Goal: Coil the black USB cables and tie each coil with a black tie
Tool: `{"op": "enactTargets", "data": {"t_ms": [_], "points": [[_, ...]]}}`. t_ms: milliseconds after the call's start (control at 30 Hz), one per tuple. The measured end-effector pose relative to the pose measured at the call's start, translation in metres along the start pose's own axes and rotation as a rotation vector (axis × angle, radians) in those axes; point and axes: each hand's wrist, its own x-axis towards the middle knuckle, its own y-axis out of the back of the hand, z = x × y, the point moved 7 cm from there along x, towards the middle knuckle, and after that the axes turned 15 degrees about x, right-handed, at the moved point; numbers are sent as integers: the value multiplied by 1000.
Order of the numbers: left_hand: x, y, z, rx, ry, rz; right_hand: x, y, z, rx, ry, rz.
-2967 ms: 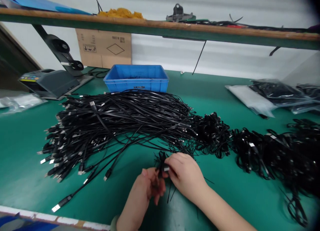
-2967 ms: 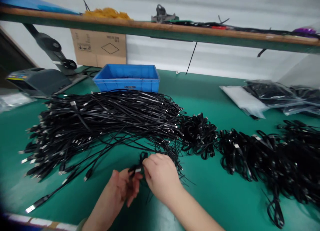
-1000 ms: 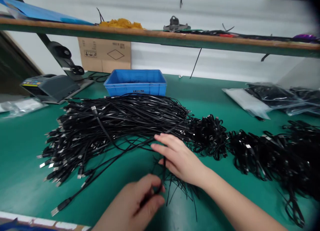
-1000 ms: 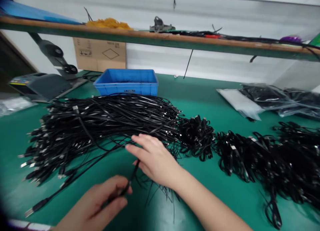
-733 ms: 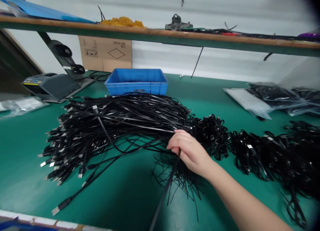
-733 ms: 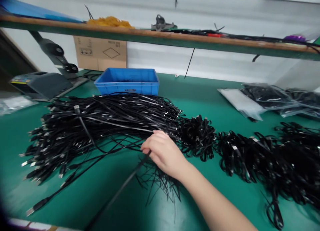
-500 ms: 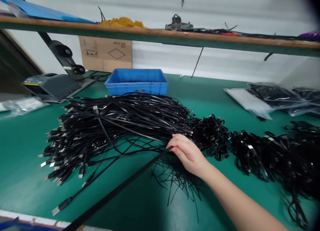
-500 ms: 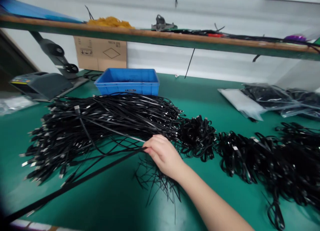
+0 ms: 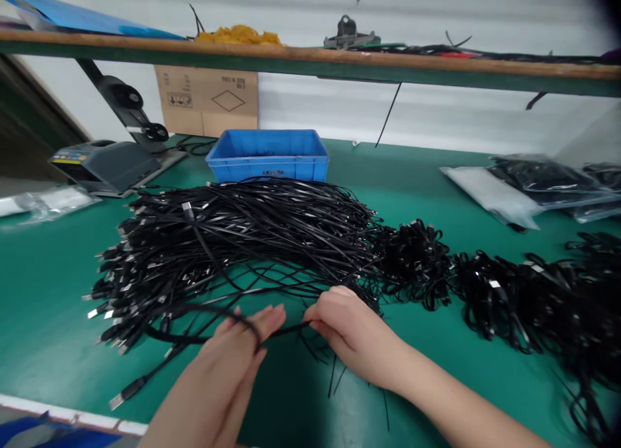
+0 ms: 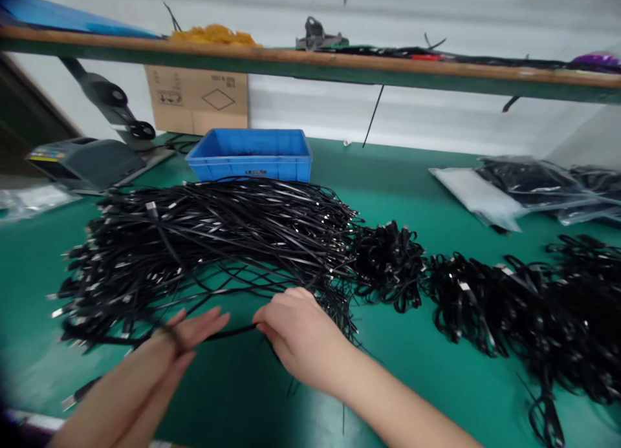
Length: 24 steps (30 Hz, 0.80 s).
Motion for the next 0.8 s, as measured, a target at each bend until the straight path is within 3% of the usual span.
{"op": "enactTargets", "data": {"t_ms": [100,200,300,367,433,533,633,800], "points": [[11,-21,7,73,-10,-237,-4,12,-5,140,-43,51],[4,-38,11,-30,63,-525,-9,23,5,306,-170,56],[-15,-53,17,-316,123,-843,-15,10,21,552,-355,-126],[-20,-60,18,-555,173,-938,-23,-8,31,742,-481,-254],[-15,-66,13,-742,208,-900,-31,-26,40,965,-619,-297],[2,-73,-6,-794,286,-693,-40,-42,53,1282,-758,-182],[13,-78,-24,-721,392,-516,-41,-44,59,1446,-748,-50],[9,-98,-25,-978,515,-457,-32,-31,59,1561,-577,161]]}}
